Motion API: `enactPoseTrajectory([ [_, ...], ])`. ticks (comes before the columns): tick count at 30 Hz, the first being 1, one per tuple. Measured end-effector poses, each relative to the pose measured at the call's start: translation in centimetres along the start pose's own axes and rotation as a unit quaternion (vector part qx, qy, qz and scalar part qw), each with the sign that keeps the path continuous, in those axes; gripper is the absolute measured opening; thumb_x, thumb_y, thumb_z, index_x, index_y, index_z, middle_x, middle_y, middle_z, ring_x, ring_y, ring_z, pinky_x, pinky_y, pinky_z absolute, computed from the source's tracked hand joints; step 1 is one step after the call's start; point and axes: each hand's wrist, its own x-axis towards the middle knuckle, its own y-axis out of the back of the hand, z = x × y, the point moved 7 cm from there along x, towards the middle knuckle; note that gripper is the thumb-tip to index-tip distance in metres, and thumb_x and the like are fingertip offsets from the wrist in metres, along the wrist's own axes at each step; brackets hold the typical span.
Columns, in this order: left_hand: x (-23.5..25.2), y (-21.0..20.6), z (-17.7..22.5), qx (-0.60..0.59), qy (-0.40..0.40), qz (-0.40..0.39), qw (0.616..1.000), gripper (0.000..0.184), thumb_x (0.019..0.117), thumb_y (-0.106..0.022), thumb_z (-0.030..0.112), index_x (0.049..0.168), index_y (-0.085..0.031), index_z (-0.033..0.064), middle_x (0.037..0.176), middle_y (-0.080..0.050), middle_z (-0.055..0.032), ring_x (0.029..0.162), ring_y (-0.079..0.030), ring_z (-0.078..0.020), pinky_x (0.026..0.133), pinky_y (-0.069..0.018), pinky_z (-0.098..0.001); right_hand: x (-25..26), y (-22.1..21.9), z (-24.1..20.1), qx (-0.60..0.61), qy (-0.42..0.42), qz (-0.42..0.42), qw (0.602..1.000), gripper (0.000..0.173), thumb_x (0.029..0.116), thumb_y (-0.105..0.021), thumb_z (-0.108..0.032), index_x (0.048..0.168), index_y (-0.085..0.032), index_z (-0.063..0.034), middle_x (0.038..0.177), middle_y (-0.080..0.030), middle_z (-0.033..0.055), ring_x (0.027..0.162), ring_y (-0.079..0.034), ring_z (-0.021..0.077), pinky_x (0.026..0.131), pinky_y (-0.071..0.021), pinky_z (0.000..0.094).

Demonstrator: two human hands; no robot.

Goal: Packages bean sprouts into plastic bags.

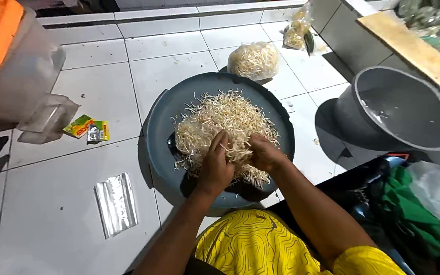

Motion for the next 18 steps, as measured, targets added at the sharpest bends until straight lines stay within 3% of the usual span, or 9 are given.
enactPoseTrajectory([
  [3,-0.2,2.5,-0.7,0.001,0.011,0.065,0.998,0.071,0.0809,-0.073,-0.002,0.148,-0.051,0.0024,0.158,-0.044,-0.0134,0.137,-0.054,-0.0244,0.107,-0.0525,-0.0434,0.5,-3.7,-1.7,-0.232,0.032,-0.027,0.972,0.043,0.1023,-0.048,-0.012,0.145,-0.044,-0.0156,0.097,-0.065,0.0086,0.076,-0.064,0.0154,0.071,-0.0575,0.0364],
  [5,-0.1,3.9,-1.1,-0.002,0.018,0.089,0.996,0.066,0.0835,-0.071,-0.004,0.147,-0.053,0.0023,0.157,-0.046,-0.0139,0.138,-0.053,-0.0238,0.109,-0.0511,-0.0430,0.0,-6.6,-4.3,-0.482,0.112,-0.019,0.869,0.049,0.1003,-0.056,-0.008,0.148,-0.044,-0.0137,0.094,-0.068,0.0105,0.071,-0.065,0.0210,0.064,-0.0577,0.0422],
  [7,0.4,5.3,-0.9,-0.018,0.006,0.104,0.994,0.058,0.0871,-0.070,-0.002,0.143,-0.055,0.0008,0.156,-0.047,-0.0140,0.138,-0.053,-0.0230,0.111,-0.0500,-0.0420,-0.8,-9.3,-6.7,-0.642,0.161,0.028,0.749,0.053,0.0958,-0.062,-0.007,0.147,-0.050,-0.0144,0.115,-0.070,0.0116,0.082,-0.072,0.0278,0.072,-0.0612,0.0520],
  [8,0.7,6.0,-0.5,-0.032,-0.001,0.105,0.994,0.057,0.0875,-0.071,-0.002,0.143,-0.055,0.0004,0.155,-0.048,-0.0139,0.138,-0.053,-0.0227,0.112,-0.0493,-0.0418,-1.1,-10.2,-7.7,-0.683,0.194,0.059,0.702,0.049,0.0948,-0.063,-0.008,0.142,-0.055,-0.0153,0.116,-0.071,0.0123,0.082,-0.072,0.0297,0.070,-0.0610,0.0536],
  [10,1.6,7.5,0.4,-0.073,-0.011,0.102,0.992,0.059,0.0859,-0.069,-0.003,0.143,-0.055,0.0007,0.154,-0.049,-0.0141,0.137,-0.054,-0.0210,0.110,-0.0511,-0.0406,-1.3,-11.1,-9.7,-0.721,0.237,0.110,0.641,0.043,0.0925,-0.066,-0.011,0.135,-0.063,-0.0191,0.098,-0.073,0.0117,0.073,-0.071,0.0316,0.061,-0.0580,0.0542],
  [14,3.9,10.2,1.9,-0.116,-0.017,0.067,0.991,0.060,0.0823,-0.061,-0.006,0.142,-0.057,0.0027,0.152,-0.052,-0.0105,0.125,-0.063,-0.0133,0.089,-0.0614,-0.0334,-1.6,-12.2,-12.7,-0.757,0.215,0.081,0.611,0.037,0.0952,-0.057,-0.010,0.131,-0.060,-0.0158,0.075,-0.068,0.0097,0.065,-0.068,0.0324,0.056,-0.0543,0.0539],
  [16,4.8,11.4,2.5,-0.126,-0.006,0.041,0.991,0.061,0.0834,-0.060,-0.005,0.144,-0.056,0.0034,0.152,-0.052,-0.0098,0.124,-0.062,-0.0121,0.091,-0.0600,-0.0330,-1.7,-13.0,-13.9,-0.764,0.209,0.057,0.608,0.033,0.0958,-0.056,-0.008,0.126,-0.064,-0.0176,0.080,-0.069,0.0104,0.071,-0.070,0.0342,0.060,-0.0547,0.0574],
  [17,5.1,12.0,2.8,-0.136,0.009,0.026,0.990,0.062,0.0846,-0.060,-0.004,0.145,-0.055,0.0050,0.151,-0.053,-0.0086,0.117,-0.065,-0.0104,0.088,-0.0606,-0.0321,-1.7,-13.3,-14.7,-0.761,0.231,0.060,0.603,0.032,0.0959,-0.055,-0.007,0.121,-0.069,-0.0197,0.086,-0.072,0.0106,0.077,-0.071,0.0345,0.064,-0.0556,0.0590],
  [18,5.3,12.6,3.1,-0.156,0.024,0.020,0.987,0.062,0.0847,-0.061,-0.004,0.146,-0.055,0.0063,0.146,-0.058,-0.0081,0.097,-0.070,-0.0102,0.074,-0.0618,-0.0311,-1.6,-13.5,-15.4,-0.756,0.262,0.073,0.595,0.029,0.0969,-0.054,-0.007,0.114,-0.074,-0.0208,0.092,-0.073,0.0104,0.083,-0.072,0.0336,0.067,-0.0567,0.0589],
])
